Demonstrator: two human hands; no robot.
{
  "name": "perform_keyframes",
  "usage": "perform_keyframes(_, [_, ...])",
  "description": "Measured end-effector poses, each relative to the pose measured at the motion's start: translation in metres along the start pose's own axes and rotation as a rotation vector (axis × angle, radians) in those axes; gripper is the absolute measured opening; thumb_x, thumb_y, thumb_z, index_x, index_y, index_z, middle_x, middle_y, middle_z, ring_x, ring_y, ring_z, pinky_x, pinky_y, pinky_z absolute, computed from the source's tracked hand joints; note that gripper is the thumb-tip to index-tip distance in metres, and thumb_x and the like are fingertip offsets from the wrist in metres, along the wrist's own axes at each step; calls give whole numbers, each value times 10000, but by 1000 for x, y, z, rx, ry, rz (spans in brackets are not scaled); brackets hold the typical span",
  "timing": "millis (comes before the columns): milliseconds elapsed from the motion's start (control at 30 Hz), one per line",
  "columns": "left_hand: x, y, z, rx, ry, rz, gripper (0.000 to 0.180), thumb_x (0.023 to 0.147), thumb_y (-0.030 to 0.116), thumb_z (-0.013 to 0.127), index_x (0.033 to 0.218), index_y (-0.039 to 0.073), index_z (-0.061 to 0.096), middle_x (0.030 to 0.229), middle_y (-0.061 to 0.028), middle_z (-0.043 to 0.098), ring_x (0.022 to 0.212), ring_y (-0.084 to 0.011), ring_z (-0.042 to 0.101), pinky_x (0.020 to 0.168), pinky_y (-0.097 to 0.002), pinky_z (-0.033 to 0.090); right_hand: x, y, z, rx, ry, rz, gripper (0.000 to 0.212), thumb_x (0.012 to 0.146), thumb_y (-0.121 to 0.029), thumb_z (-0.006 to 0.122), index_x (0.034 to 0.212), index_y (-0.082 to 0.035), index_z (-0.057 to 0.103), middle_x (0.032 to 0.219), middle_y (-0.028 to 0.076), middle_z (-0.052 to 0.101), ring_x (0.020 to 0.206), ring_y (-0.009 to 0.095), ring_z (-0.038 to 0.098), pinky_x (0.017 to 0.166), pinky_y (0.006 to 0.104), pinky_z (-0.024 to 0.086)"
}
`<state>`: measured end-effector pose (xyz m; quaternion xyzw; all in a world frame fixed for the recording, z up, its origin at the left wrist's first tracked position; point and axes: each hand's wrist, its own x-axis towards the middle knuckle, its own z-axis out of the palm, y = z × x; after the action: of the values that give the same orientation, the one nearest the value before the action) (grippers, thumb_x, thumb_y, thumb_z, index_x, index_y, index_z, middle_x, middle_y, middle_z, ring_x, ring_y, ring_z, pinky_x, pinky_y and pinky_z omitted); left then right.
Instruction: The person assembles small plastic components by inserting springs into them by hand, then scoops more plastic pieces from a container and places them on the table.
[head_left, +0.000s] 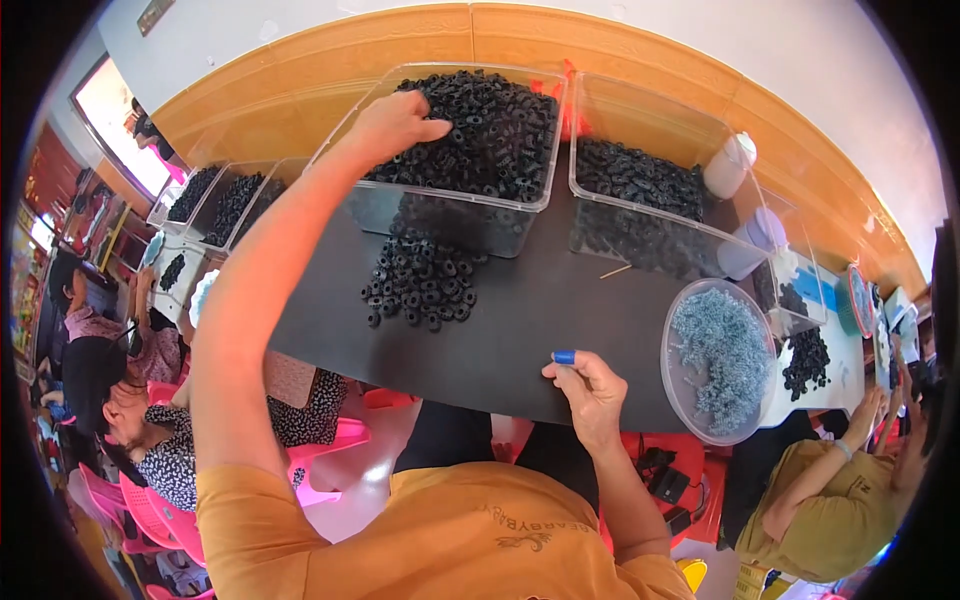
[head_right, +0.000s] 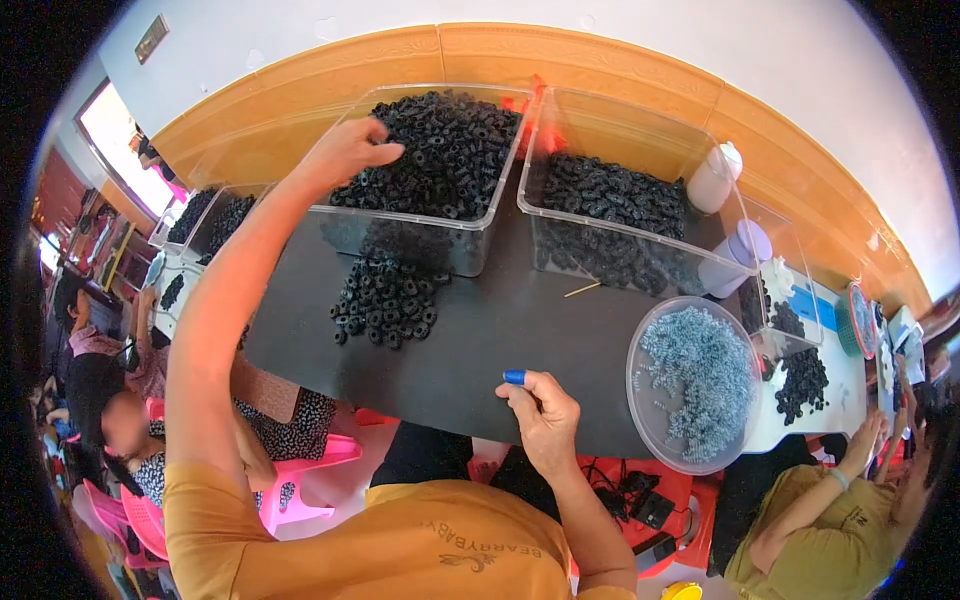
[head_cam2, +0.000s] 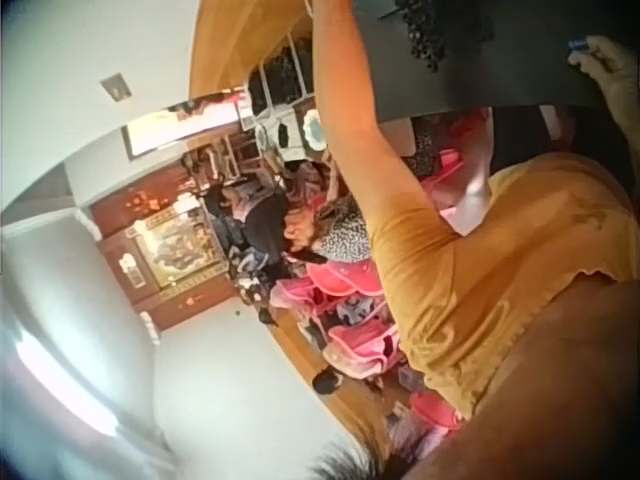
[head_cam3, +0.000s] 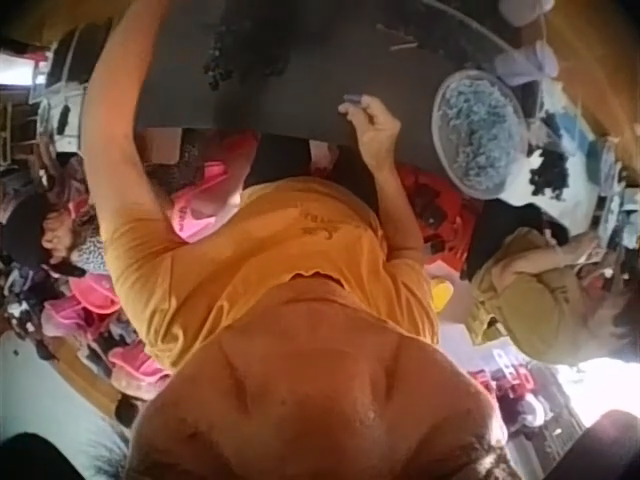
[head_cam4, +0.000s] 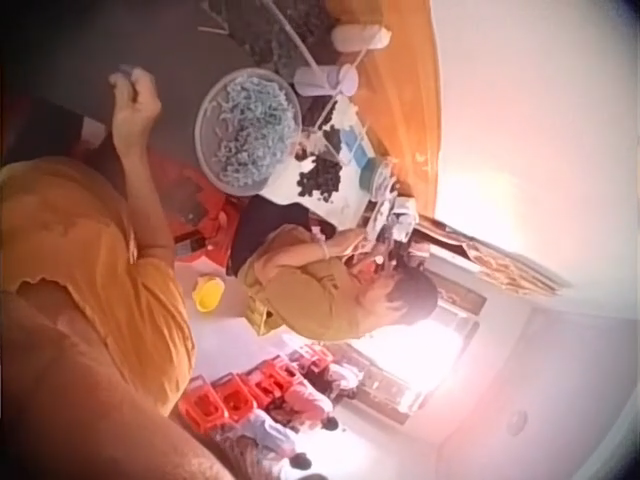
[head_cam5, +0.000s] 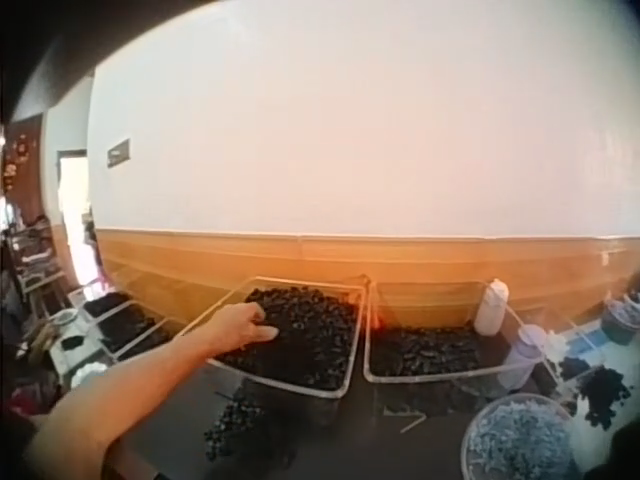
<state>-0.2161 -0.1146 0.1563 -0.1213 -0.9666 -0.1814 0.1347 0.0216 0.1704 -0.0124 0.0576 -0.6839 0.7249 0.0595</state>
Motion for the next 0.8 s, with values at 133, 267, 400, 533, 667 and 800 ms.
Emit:
perform_keyframes(133, [5,-46,-1,-73,-187,-323,522,835,468,596,751,-46,558,674,-161,577,725,-316,625,613,-413,506,12,-35,-1,57,-9,193,115,844,-4,609,954,0,642,880,96,682,716,103,604,601,221,468])
perform_keyframes(267, [-9,-45,6,-348,-175,-512,527,846,480,609,1061,0,586,812,-109,573,696,-206,546,588,-396,500,65,-114,25,-12,35,-22,172,859,-44,573,1014,12,621,931,115,680,705,103,602,550,211,456])
perform_keyframes(400, [-3,-52,3,-369,-278,-545,545,851,502,593,1093,14,570,892,-129,572,728,-234,537,698,-427,491,160,-157,66,-32,-84,-34,268,850,-139,598,1066,20,603,954,108,655,742,122,608,557,222,474])
perform_keyframes(533, [12,-69,17,-168,-392,-372,590,872,515,557,1182,15,515,1027,-169,538,733,-294,570,686,-473,502,243,-136,97,-470,-156,251,349,817,-244,645,982,60,601,852,135,610,701,203,611,496,329,520])
perform_keyframes(667, [0,-49,4,-143,-599,-207,612,892,527,513,1221,10,499,1129,-200,536,726,-317,622,571,-454,521,260,-110,122,-755,-247,471,436,847,-294,630,1073,76,584,1029,227,606,825,352,630,626,472,575])
perform_keyframes(800, [1,-34,8,-442,-567,-492,643,909,548,461,1225,-10,499,1226,-195,509,729,-303,632,548,-446,538,264,-102,136,-583,-230,542,520,875,-332,609,1231,36,516,1308,236,475,1128,411,522,705,544,566])
